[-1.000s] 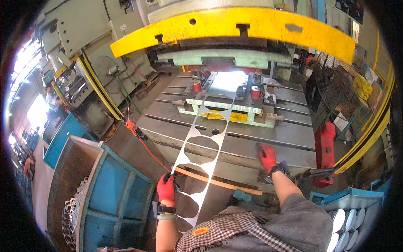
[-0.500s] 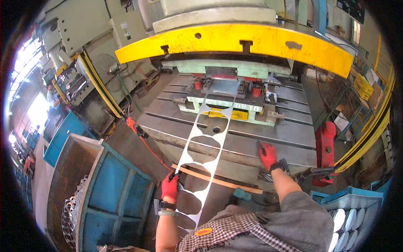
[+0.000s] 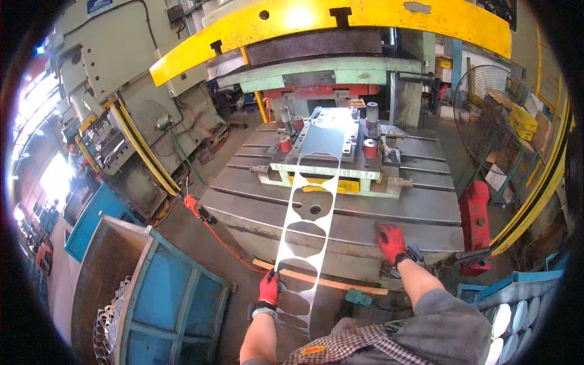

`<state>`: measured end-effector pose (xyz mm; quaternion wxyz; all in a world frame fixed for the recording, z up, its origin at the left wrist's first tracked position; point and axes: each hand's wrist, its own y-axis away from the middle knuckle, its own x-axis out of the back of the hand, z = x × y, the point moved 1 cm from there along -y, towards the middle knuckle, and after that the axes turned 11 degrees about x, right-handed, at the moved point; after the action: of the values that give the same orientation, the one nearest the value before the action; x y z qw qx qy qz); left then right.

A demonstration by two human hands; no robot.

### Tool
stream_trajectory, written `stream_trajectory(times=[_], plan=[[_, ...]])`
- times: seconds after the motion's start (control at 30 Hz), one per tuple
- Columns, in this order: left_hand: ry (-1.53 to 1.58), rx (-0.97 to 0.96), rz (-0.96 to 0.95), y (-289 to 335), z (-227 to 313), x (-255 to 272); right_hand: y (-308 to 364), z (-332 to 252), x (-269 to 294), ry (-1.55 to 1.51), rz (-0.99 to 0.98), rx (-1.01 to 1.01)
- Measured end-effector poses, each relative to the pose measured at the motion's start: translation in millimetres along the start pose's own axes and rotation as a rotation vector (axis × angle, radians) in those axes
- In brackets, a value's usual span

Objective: Operating a large industrial stamping press to cut circular shapes from metal sheets.

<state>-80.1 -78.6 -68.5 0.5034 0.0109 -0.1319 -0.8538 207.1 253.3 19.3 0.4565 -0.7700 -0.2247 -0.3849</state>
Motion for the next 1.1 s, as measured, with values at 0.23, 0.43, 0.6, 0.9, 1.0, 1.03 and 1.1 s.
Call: stream_trajectory(times=[0.23,0.43,0.6,0.9,1.0,1.03,1.1], plan=[[-0.080,-0.070,0.008,-10,87,-11,4,12,-7,-0.010,0.038,-0.017],[-0.177,-0.082,0.037,4,147,-12,3,13,-8,-0.029,0.060,0.018],[-0.145,0.039,-0.060,14,190,-24,6,19,-13,-0.011,0.082,0.016],[-0.139,0.036,-0.038,-13,195,-33,4,14,-9,-0.015,0.075,0.027],[-0.189,-0.033,-0.038,-23,185,-29,1,7,-1,-0.038,0.054,-0.008],[-0.164,0.022,-0.052,-23,185,-29,2,7,-1,-0.038,0.053,-0.008],[-0.157,0.018,-0.055,-22,185,-29,1,7,-1,-0.015,0.058,0.002]])
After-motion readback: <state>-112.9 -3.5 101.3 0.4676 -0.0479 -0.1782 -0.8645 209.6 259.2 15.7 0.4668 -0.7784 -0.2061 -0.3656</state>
